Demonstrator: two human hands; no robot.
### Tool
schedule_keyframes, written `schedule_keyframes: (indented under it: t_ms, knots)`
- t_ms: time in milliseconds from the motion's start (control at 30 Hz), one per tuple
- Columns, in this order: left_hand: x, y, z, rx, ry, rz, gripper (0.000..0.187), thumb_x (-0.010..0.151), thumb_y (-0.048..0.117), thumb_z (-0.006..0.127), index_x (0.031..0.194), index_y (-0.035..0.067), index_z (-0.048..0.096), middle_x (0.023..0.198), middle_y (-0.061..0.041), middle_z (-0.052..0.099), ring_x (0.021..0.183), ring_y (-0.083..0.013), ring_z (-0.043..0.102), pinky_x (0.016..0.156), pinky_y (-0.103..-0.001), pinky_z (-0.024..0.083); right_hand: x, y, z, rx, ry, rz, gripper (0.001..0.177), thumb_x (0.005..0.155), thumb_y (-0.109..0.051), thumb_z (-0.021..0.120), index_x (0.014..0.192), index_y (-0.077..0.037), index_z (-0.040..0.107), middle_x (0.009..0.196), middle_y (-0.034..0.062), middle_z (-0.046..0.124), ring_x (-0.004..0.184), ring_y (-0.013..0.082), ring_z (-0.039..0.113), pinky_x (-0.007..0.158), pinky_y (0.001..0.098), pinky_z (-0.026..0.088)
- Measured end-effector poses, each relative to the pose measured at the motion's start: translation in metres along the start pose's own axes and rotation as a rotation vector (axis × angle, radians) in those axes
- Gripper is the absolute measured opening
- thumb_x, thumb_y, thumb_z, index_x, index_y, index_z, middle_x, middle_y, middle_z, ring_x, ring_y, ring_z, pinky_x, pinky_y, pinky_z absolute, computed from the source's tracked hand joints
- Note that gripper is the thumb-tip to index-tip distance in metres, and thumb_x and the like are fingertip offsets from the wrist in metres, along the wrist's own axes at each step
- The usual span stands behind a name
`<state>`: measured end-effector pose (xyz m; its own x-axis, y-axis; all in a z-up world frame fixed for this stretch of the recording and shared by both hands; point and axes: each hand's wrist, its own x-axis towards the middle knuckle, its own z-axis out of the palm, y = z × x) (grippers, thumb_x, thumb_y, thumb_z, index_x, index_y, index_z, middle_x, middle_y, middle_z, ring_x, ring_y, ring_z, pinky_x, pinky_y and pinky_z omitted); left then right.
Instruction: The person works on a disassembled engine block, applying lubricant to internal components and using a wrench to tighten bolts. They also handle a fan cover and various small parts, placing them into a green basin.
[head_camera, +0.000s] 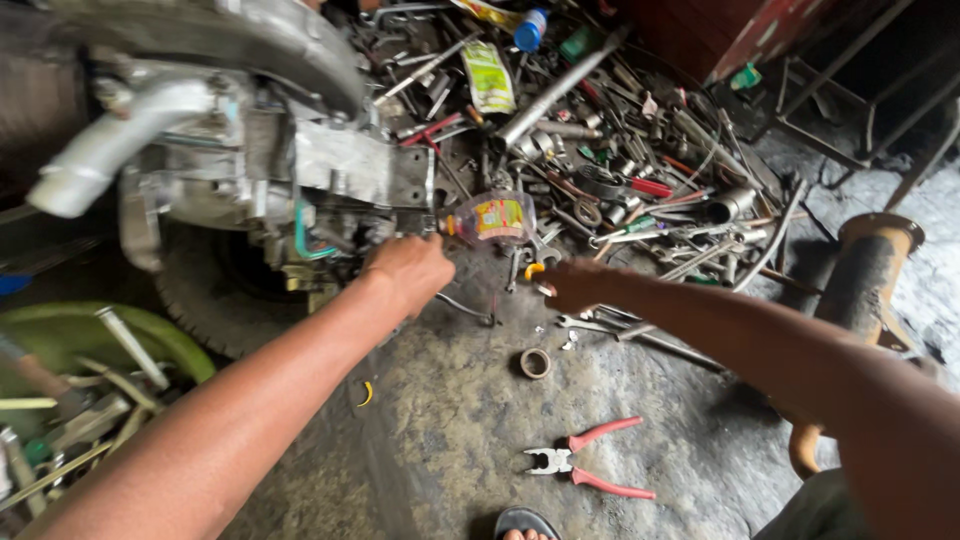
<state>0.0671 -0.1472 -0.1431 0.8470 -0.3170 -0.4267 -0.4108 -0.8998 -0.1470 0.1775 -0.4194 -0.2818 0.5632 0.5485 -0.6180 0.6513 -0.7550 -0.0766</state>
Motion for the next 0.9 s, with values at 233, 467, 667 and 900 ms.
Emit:
schedule_keyframes:
  t_ms: [233,467,667,900]
  knots:
    - [-0.065,-0.012,-0.041,-0.111,0.296,0.182,0.017,0.078,-0.005,0.068,0.091,0.003,0.077,0.099,-0.02,0.074,0.095,-0.0385,0.074,0.078,-0.047,0.061,-0.041,-0.028,-0.155,0.658,-0.027,-0.138,0.036,0.091,-0.017,0.062,0.127,-0.01,0.066,0.082,0.0072,0.07,0.069,0.0144,0.064,0.059,0.0323,0.054]
    - [-0.207,-0.099,-0.098,-0.491,0.692,-0.256,0.021,0.083,0.02,0.08,0.099,0.007,0.076,0.103,-0.019,0.073,0.096,-0.0378,0.072,0.085,-0.048,0.056,-0.1,-0.156,-0.266,0.54,0.19,-0.159,0.045,0.086,-0.019,0.066,0.13,-0.024,0.062,0.078,0.0062,0.073,0.061,0.0154,0.065,0.053,0.0316,0.055]
    - [-0.267,-0.173,-0.052,-0.672,0.879,-0.601,0.067,0.059,0.008,0.09,0.12,0.01,0.062,0.121,-0.018,0.058,0.108,-0.0365,0.062,0.094,-0.042,0.051,-0.084,-0.236,-0.284,0.246,0.422,-0.304,0.031,0.092,-0.037,0.064,0.111,-0.016,0.077,0.075,0.0034,0.077,0.067,0.0129,0.072,0.065,0.0347,0.057]
    - [-0.233,-0.194,-0.022,-0.639,1.059,-0.604,0.032,0.081,0.001,0.072,0.111,0.012,0.067,0.112,-0.013,0.067,0.102,-0.0364,0.068,0.088,-0.045,0.054,-0.07,-0.225,-0.304,0.142,0.452,-0.343,0.028,0.09,-0.038,0.068,0.102,-0.014,0.078,0.071,0.006,0.078,0.07,0.0138,0.075,0.073,0.0375,0.057]
